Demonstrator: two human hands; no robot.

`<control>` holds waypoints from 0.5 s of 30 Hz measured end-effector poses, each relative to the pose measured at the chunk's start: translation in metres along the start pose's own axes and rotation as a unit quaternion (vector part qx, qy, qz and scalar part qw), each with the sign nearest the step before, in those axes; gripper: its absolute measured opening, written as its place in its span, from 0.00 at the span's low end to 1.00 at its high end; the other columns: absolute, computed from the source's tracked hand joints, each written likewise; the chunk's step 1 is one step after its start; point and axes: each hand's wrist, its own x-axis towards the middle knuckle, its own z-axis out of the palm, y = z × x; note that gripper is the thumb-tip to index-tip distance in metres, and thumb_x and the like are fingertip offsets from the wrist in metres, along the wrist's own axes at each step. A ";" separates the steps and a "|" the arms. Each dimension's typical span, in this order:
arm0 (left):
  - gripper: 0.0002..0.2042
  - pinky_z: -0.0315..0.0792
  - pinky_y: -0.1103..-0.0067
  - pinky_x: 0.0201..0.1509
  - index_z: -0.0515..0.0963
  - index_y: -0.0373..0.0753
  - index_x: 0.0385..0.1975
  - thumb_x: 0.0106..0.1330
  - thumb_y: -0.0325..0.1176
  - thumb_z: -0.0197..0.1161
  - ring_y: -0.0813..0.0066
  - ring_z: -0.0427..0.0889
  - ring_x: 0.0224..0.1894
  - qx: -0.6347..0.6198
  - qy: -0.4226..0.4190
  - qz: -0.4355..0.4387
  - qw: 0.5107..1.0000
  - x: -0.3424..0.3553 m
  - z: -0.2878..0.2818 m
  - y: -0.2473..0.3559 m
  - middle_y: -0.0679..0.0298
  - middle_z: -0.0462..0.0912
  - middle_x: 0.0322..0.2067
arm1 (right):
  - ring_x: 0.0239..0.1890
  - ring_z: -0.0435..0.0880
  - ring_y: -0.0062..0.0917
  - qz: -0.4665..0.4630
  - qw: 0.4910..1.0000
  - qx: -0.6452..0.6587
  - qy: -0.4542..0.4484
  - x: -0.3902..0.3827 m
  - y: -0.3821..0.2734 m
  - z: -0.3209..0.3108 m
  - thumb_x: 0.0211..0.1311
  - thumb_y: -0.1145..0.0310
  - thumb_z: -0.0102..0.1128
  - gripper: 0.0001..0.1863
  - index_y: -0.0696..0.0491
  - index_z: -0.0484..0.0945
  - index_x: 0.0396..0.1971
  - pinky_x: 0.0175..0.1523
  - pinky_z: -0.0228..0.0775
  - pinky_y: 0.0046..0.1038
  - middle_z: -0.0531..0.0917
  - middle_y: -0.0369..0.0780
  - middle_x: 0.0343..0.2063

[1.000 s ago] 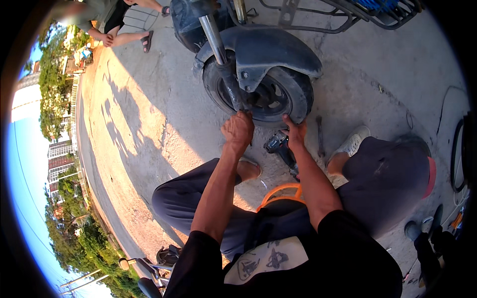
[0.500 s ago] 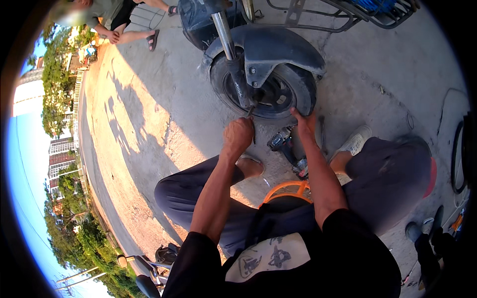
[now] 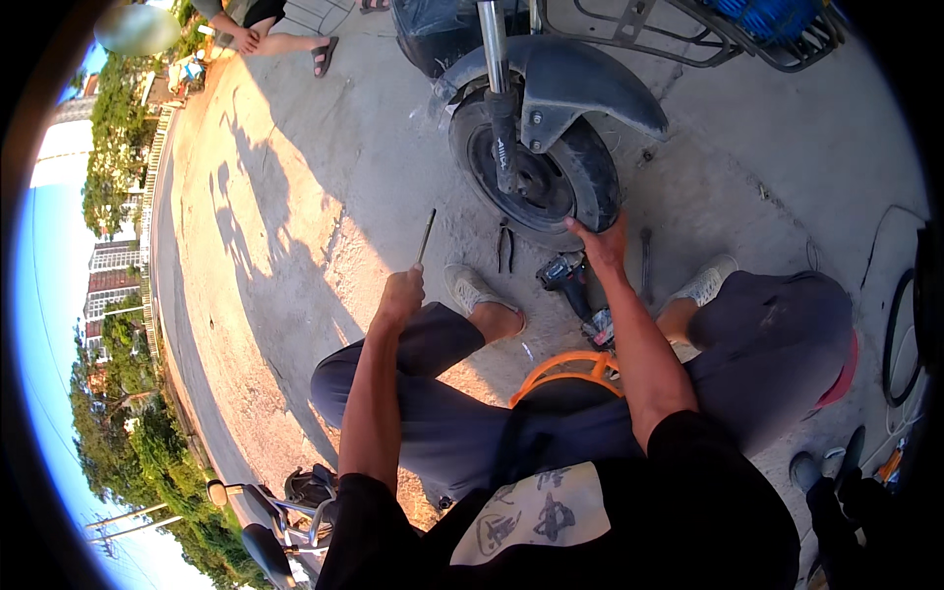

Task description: The person removes the front wheel of an electric bike using an impact driver, places the fasteners in a bucket, and then uses a pair of pliers to detach a colorful woven basket from the front rack.

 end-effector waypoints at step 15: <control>0.30 0.71 0.69 0.57 0.60 0.35 0.67 0.73 0.50 0.54 0.63 0.76 0.56 -0.118 -0.006 0.256 0.960 0.055 0.087 0.045 0.49 0.71 0.60 | 0.51 0.77 0.50 -0.031 0.991 -0.128 -0.013 -0.026 -0.054 -0.003 0.37 0.58 0.82 0.48 0.62 0.60 0.55 0.55 0.69 0.42 0.74 0.54 0.48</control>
